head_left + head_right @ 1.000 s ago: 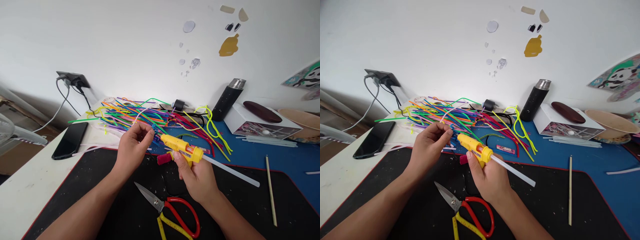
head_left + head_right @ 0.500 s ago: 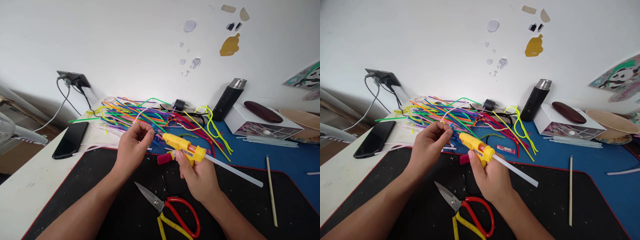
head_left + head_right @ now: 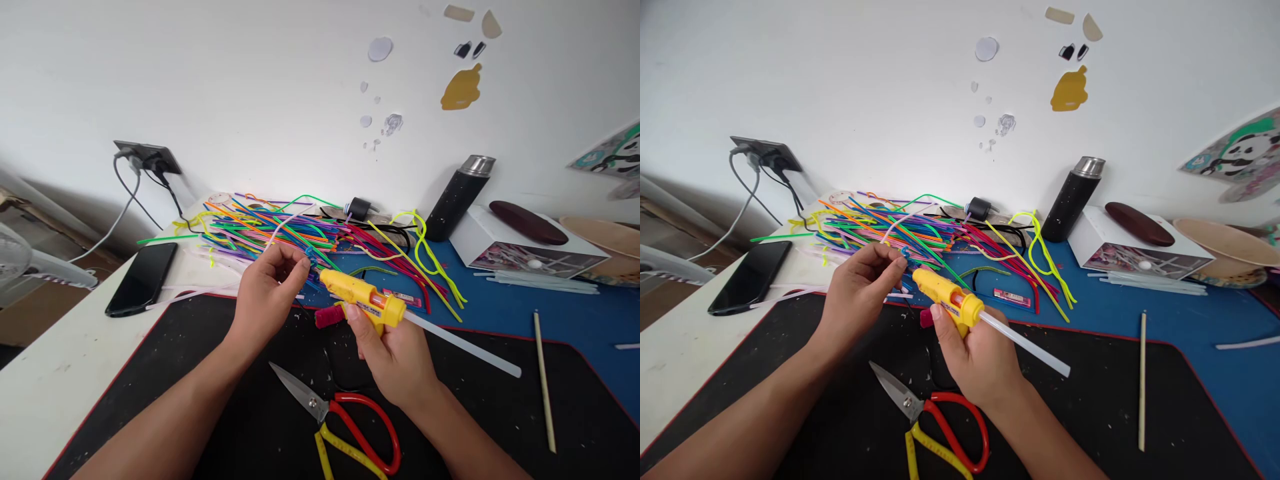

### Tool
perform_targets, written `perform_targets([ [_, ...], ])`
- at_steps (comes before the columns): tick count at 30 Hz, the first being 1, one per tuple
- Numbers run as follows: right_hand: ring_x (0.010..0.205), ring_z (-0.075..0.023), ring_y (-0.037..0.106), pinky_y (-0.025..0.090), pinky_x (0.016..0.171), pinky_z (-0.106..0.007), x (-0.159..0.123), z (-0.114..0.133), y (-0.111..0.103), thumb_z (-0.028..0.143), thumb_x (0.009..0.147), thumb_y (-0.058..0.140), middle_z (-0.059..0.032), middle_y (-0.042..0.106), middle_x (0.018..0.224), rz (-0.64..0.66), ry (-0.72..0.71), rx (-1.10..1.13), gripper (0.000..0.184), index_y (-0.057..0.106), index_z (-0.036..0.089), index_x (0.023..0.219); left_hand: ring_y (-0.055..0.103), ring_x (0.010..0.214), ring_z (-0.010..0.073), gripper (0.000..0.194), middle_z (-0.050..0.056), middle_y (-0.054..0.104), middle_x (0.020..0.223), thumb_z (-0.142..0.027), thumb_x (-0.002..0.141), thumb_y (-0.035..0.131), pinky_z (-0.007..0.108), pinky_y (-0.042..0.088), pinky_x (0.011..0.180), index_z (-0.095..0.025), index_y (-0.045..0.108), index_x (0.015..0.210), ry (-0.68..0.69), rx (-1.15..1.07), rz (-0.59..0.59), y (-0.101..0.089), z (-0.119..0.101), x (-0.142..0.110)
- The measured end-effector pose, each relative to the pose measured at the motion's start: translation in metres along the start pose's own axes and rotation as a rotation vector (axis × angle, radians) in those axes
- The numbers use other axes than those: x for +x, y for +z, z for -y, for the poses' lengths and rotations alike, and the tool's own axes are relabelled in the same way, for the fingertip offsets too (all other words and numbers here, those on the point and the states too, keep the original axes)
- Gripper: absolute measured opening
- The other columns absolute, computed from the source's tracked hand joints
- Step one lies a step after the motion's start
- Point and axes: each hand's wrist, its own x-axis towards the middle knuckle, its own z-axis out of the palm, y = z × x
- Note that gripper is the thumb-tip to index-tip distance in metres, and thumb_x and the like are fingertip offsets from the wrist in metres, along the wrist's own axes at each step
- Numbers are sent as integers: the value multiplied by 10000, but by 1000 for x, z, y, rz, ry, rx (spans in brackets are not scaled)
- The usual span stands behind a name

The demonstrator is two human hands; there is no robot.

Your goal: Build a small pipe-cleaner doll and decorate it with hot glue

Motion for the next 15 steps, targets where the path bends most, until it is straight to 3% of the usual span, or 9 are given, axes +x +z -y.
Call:
perform_targets([
  [5,417,-154,560,409,465,-267,0,4,-2,421,1075,527,34,531,447,13,10,-29,474,505,256,631,543,654,137,163,-22,605,767,-341,930,713,263,433,613,-216,643,853,-3,13,-5,0,0,0],
  [15,441,-182,582,420,447,-275,-1,3,-1,495,1091,479,18,529,444,37,29,-50,472,635,245,722,539,650,142,158,-16,624,767,-341,912,724,266,428,607,-219,654,840,-11,29,-31,0,-1,0],
])
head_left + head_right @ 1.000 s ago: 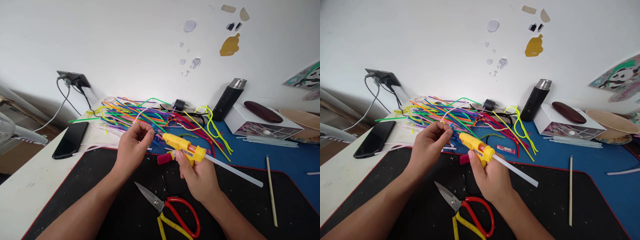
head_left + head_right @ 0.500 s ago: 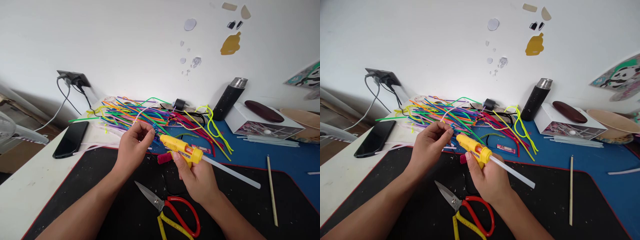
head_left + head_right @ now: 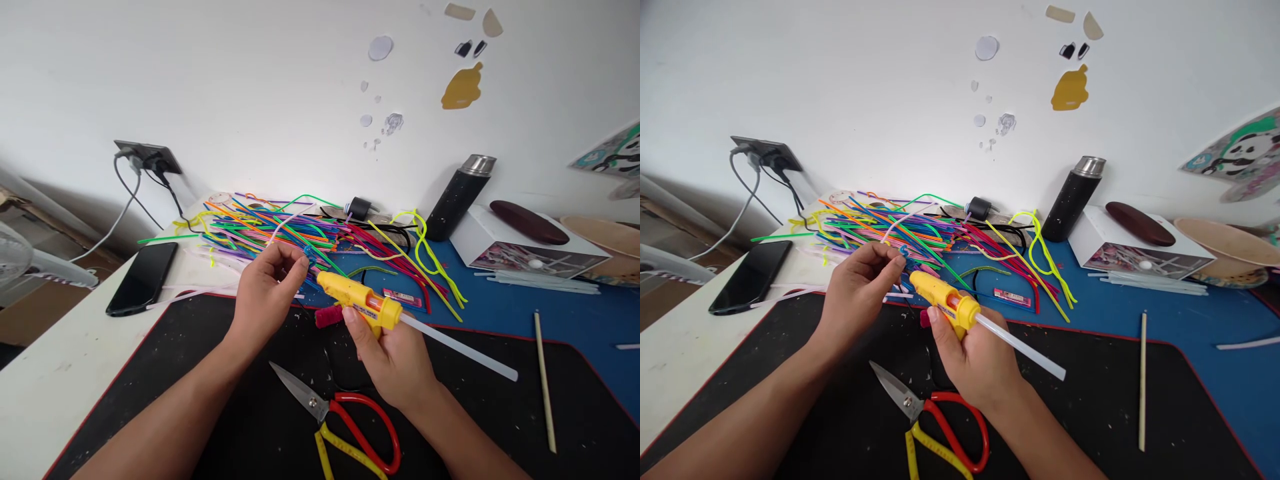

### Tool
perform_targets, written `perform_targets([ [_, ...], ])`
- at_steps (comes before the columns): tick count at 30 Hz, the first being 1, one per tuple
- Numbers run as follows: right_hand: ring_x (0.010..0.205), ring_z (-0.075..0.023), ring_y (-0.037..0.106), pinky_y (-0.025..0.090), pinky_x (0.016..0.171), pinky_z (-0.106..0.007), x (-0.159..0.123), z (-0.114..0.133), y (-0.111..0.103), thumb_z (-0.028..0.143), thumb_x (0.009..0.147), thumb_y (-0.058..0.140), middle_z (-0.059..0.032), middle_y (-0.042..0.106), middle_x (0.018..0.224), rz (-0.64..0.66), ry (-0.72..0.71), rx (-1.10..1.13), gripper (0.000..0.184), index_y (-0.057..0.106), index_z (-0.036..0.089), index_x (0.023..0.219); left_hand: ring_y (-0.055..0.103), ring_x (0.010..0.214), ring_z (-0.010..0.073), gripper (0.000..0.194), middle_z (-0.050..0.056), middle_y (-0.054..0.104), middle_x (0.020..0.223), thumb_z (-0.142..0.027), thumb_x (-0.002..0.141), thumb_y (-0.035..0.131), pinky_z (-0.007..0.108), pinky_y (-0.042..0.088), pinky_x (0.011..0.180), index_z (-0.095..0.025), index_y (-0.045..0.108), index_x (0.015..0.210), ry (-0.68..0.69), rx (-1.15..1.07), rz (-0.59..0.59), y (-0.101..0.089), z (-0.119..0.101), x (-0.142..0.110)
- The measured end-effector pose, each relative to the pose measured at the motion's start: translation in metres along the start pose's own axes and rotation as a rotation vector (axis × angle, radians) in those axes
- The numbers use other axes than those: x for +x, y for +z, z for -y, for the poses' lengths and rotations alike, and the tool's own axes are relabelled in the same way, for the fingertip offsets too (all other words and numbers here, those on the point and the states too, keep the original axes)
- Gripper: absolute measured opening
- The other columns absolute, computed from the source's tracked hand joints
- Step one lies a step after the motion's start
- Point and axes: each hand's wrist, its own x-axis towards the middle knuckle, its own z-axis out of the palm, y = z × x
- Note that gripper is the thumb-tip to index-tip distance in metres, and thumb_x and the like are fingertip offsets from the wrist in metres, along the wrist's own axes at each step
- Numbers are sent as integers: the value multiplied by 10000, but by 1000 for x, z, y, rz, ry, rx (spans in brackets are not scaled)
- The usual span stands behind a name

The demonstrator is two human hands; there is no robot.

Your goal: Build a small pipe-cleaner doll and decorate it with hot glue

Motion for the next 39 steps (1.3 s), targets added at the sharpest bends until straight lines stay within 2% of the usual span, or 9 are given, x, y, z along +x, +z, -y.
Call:
perform_targets([
  [7,419,-167,560,399,442,-272,0,-5,0,469,1084,504,31,514,437,-35,-30,9,456,589,245,696,528,622,135,167,-22,605,731,-346,903,732,262,414,581,-213,652,839,6,-13,-31,0,-3,1],
  [18,421,-155,554,396,433,-260,1,-1,-2,451,1080,501,22,538,448,-19,-23,7,477,522,256,645,531,606,135,156,-23,607,704,-331,892,736,263,396,565,-216,650,832,3,-20,-57,-1,-6,1],
  [39,444,-173,580,418,435,-261,-1,-6,-1,485,1082,489,21,525,446,-27,-22,4,476,611,239,694,524,614,135,153,-24,613,718,-332,906,729,262,405,576,-217,650,842,17,-6,-52,-1,-5,0],
])
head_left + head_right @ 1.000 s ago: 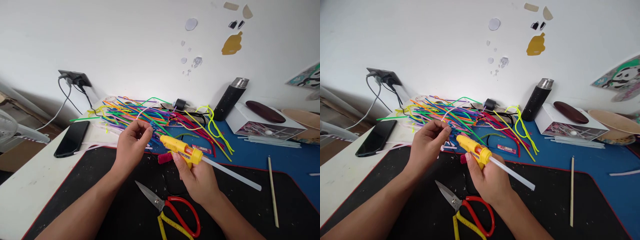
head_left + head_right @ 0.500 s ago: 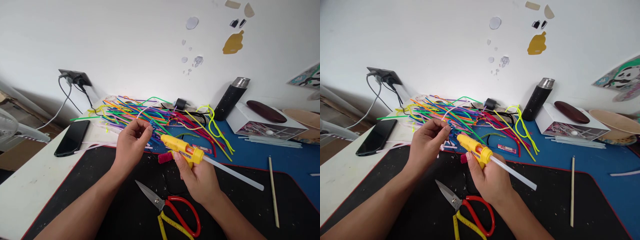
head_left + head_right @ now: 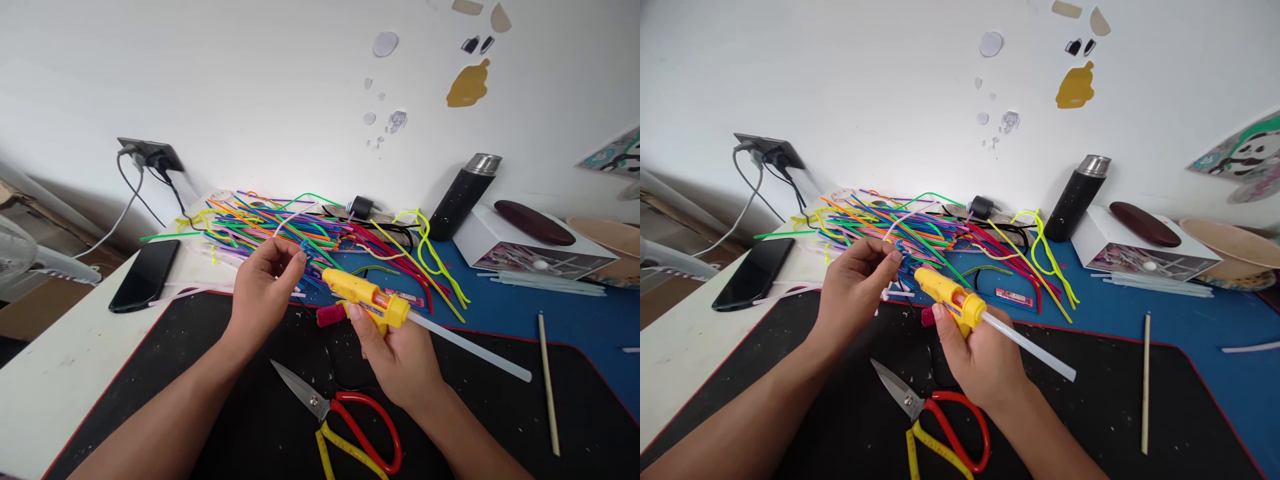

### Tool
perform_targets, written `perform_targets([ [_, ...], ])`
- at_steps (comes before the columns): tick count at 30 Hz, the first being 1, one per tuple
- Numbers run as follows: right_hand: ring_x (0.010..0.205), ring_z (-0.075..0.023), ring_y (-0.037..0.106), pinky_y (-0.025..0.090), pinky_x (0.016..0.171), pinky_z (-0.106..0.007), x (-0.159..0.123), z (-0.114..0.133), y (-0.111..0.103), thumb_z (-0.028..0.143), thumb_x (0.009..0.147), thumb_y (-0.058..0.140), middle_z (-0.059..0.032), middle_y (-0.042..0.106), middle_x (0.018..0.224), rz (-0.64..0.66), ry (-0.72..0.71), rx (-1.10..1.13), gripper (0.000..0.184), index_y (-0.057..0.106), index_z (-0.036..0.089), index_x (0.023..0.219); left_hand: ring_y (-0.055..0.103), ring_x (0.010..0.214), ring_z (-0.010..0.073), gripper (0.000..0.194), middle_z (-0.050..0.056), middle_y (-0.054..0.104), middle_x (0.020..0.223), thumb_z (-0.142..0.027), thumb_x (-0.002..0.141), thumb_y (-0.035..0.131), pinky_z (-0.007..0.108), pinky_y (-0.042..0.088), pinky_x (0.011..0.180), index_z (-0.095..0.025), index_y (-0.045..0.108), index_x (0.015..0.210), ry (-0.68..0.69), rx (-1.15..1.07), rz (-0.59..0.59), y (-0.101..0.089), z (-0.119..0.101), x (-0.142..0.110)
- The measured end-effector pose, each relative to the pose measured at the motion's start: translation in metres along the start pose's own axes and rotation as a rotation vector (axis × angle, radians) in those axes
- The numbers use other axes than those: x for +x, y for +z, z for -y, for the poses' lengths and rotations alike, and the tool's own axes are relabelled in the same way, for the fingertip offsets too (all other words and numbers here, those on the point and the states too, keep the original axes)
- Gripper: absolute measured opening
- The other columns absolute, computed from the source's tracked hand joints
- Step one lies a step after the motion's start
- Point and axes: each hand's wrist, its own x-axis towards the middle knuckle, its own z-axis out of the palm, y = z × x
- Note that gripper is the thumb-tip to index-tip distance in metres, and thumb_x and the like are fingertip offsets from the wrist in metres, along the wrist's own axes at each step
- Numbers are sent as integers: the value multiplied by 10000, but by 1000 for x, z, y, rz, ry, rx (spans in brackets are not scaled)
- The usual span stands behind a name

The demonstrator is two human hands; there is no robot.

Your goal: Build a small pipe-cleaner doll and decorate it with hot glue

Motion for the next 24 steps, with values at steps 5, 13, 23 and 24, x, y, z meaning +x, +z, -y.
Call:
perform_targets([
  [5,436,-172,574,410,425,-262,0,0,0,494,1082,492,22,517,441,3,12,11,477,616,239,699,541,624,138,143,-21,618,733,-330,909,726,266,414,586,-219,654,857,4,6,-14,-1,0,0],
  [13,426,-165,563,406,435,-264,0,1,0,465,1084,504,24,527,451,12,-9,16,472,551,252,665,536,633,138,138,-23,616,741,-317,921,720,275,411,597,-218,649,856,7,7,-17,-2,0,0],
  [23,406,-147,463,356,440,-274,0,5,-2,415,1073,524,50,466,474,18,-33,-32,406,566,248,706,526,638,138,141,-19,613,752,-323,938,714,280,412,603,-212,652,876,18,17,-16,-1,3,1],
  [24,411,-146,464,359,446,-273,1,5,-2,412,1072,524,51,467,480,15,-35,-31,403,567,246,708,527,638,137,142,-19,614,752,-323,936,714,279,414,603,-212,652,874,18,16,-18,-1,2,1],
])
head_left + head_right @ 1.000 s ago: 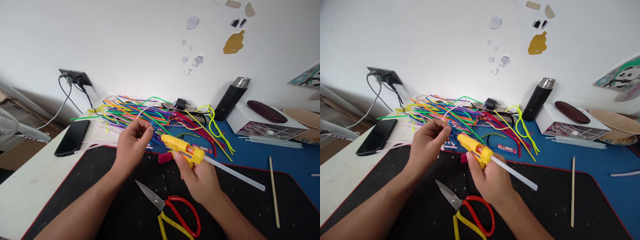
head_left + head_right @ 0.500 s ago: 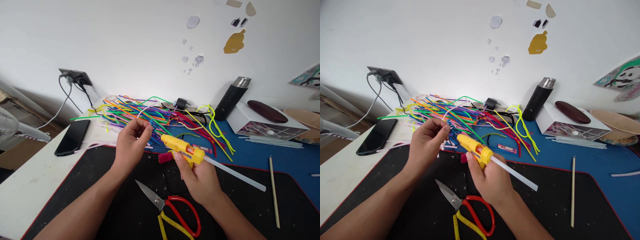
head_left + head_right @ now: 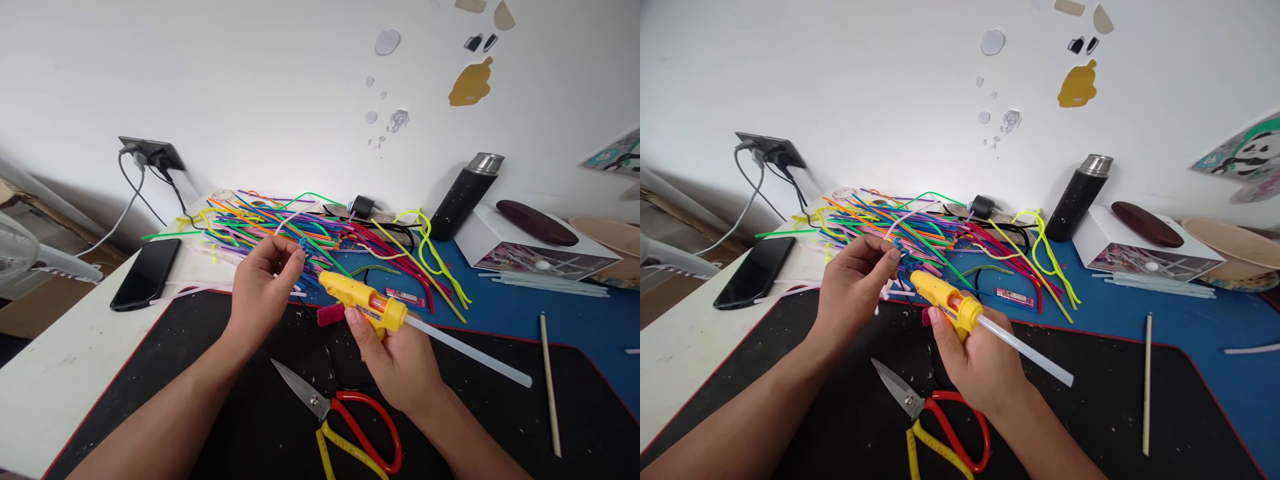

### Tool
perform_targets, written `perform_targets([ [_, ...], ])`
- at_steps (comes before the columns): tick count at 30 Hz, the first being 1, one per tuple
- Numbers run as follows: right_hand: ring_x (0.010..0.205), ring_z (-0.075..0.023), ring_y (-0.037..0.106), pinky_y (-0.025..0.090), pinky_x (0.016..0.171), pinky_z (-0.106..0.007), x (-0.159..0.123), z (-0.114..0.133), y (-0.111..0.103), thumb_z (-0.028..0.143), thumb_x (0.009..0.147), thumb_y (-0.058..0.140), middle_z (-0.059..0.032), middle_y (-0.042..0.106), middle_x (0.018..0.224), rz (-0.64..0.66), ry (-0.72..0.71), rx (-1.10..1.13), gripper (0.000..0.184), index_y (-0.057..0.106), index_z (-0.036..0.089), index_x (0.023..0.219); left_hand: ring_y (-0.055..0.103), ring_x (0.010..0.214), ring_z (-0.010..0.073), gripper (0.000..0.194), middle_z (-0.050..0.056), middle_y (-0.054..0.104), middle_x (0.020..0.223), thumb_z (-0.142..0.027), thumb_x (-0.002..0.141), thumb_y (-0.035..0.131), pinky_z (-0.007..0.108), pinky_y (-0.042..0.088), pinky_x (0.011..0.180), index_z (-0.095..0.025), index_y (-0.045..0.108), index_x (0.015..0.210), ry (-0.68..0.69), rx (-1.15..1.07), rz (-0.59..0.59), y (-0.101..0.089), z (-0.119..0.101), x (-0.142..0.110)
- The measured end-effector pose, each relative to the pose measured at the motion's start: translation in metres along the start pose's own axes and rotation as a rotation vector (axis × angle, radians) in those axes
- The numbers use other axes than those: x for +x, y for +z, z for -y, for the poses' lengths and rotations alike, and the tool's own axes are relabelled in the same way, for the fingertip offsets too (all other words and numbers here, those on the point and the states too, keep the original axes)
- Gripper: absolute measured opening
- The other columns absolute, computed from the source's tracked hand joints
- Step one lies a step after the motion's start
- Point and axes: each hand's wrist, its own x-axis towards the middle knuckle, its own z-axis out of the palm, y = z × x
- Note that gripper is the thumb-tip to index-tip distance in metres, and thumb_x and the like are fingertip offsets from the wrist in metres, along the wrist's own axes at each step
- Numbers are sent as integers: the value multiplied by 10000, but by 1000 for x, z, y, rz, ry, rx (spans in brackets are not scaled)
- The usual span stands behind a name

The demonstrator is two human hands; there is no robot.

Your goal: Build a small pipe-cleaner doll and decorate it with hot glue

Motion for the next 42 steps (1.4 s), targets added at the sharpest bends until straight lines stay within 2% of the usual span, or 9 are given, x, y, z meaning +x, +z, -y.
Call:
perform_targets([
  [8,443,-140,477,372,469,-267,2,3,0,404,1070,525,44,487,522,-7,-4,10,405,518,246,697,573,638,143,126,-17,632,757,-314,921,718,285,433,604,-211,661,877,22,8,-35,1,-1,1],
  [14,413,-137,451,380,472,-271,2,1,0,399,1067,526,60,450,472,-9,-1,25,425,500,253,668,575,627,137,126,-19,633,754,-312,921,717,280,432,591,-212,663,868,44,13,-50,-1,-1,2],
  [22,454,-168,565,421,490,-269,2,-2,0,441,1078,516,37,491,442,-1,4,33,464,527,256,653,579,640,138,115,-16,637,760,-298,925,716,283,438,598,-209,665,871,49,19,-60,-2,0,2],
  [37,408,-153,523,391,467,-271,1,-2,1,437,1085,511,42,500,440,3,5,38,463,523,259,658,578,644,142,115,-15,641,767,-303,928,723,292,437,602,-216,668,874,54,14,-63,-3,1,2],
  [42,409,-146,478,374,465,-270,2,-1,0,447,1074,514,53,456,444,13,35,18,464,487,262,649,566,644,135,106,-18,640,767,-295,929,720,286,438,603,-215,672,879,68,2,-67,-2,1,2],
])
